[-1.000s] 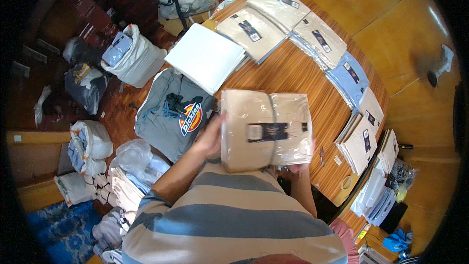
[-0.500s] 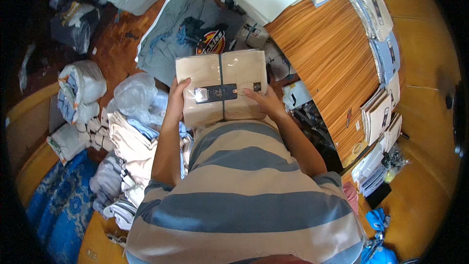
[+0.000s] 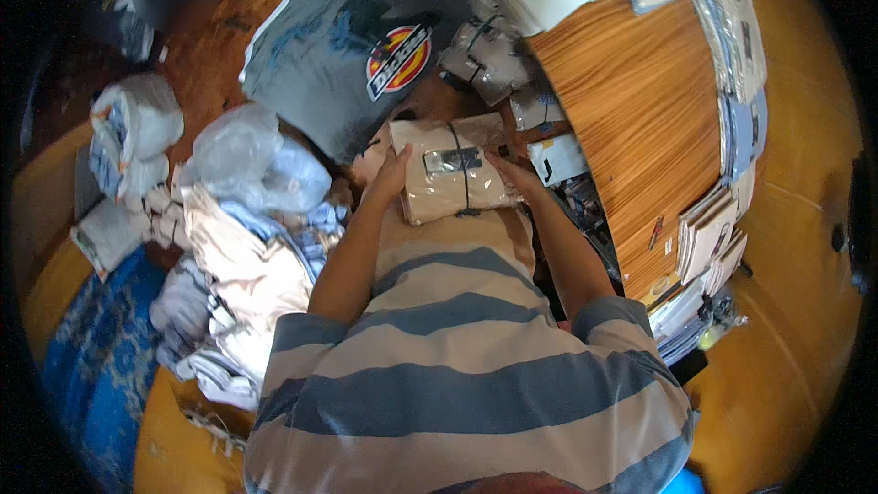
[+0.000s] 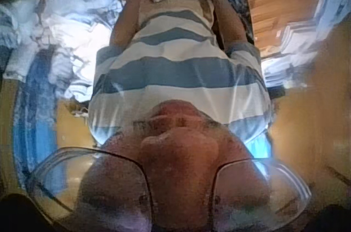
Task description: The person packs folded t-shirts into plastic bags, secures stacks with rubber bands, and seals the bags with tape. They handle individual shirts and groups of shirts on a wooden table.
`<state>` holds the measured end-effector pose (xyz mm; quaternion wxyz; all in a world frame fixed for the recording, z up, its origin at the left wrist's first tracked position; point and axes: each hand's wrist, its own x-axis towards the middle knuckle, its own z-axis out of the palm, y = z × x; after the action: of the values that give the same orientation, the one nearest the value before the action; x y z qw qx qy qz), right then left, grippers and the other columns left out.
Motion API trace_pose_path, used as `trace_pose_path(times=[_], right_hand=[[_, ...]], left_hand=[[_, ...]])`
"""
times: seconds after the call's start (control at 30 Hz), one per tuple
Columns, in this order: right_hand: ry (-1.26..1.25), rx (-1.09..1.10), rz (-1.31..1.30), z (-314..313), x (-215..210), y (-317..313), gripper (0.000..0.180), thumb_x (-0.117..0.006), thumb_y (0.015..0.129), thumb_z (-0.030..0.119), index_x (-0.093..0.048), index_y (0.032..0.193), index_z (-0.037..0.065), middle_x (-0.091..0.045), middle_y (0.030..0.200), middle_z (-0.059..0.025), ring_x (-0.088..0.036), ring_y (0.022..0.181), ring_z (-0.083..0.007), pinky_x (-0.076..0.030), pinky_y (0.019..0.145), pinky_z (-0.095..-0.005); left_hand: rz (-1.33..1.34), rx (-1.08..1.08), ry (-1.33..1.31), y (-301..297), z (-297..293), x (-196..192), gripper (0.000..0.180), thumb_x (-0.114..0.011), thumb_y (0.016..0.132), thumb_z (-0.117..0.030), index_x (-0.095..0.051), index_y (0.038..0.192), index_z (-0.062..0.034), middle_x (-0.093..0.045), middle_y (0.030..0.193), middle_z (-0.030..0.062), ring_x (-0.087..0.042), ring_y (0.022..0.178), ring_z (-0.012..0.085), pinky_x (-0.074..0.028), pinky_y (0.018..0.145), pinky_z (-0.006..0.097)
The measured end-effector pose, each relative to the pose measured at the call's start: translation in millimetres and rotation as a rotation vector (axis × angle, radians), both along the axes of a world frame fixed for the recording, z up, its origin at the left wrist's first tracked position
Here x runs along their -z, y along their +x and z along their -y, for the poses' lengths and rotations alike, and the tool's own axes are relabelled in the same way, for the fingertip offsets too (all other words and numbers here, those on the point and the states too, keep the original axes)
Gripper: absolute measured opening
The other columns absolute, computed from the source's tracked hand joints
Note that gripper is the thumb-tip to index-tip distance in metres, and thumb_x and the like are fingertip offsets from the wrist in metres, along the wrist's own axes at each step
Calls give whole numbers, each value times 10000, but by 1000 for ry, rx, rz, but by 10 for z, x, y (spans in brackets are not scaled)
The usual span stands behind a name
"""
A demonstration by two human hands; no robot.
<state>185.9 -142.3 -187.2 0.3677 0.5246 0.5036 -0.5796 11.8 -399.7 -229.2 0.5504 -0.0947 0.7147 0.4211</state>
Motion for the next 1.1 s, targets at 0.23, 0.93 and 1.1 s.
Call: trace_pose_path(times=[0.23, 0.93, 1.1], right_hand=[[358, -19, -262, -503, 300, 337, 910, -619, 876, 768, -604, 1437, 51, -645, 1375, -169, -600, 1265, -279, -475, 1038, -428], [131, 12, -560, -549, -358, 1828, 673, -527, 1048, 551, -507, 1524, 77, -572, 1477, -149, -546, 1341, -278, -439, 1105, -392], [7, -56, -647, -867, -1055, 1629, 618, -505, 1089, 500, -484, 1545, 83, -554, 1501, -144, -533, 1359, -278, -431, 1121, -383]], left_hand=[[246, -192, 118, 238, -804, 722, 704, -570, 1049, -449, -388, 1564, -6, -499, 1528, 173, -509, 1355, 297, -444, 1095, 416], [-4, 1302, -195, 345, -1647, 7, 745, -590, 1009, -516, -457, 1552, -24, -536, 1525, 228, -500, 1422, 383, -377, 1194, 406], [59, 1492, 384, -123, -2208, -1654, 695, -549, 1058, -519, -483, 1529, -13, -541, 1523, 219, -536, 1390, 348, -429, 1150, 394]])
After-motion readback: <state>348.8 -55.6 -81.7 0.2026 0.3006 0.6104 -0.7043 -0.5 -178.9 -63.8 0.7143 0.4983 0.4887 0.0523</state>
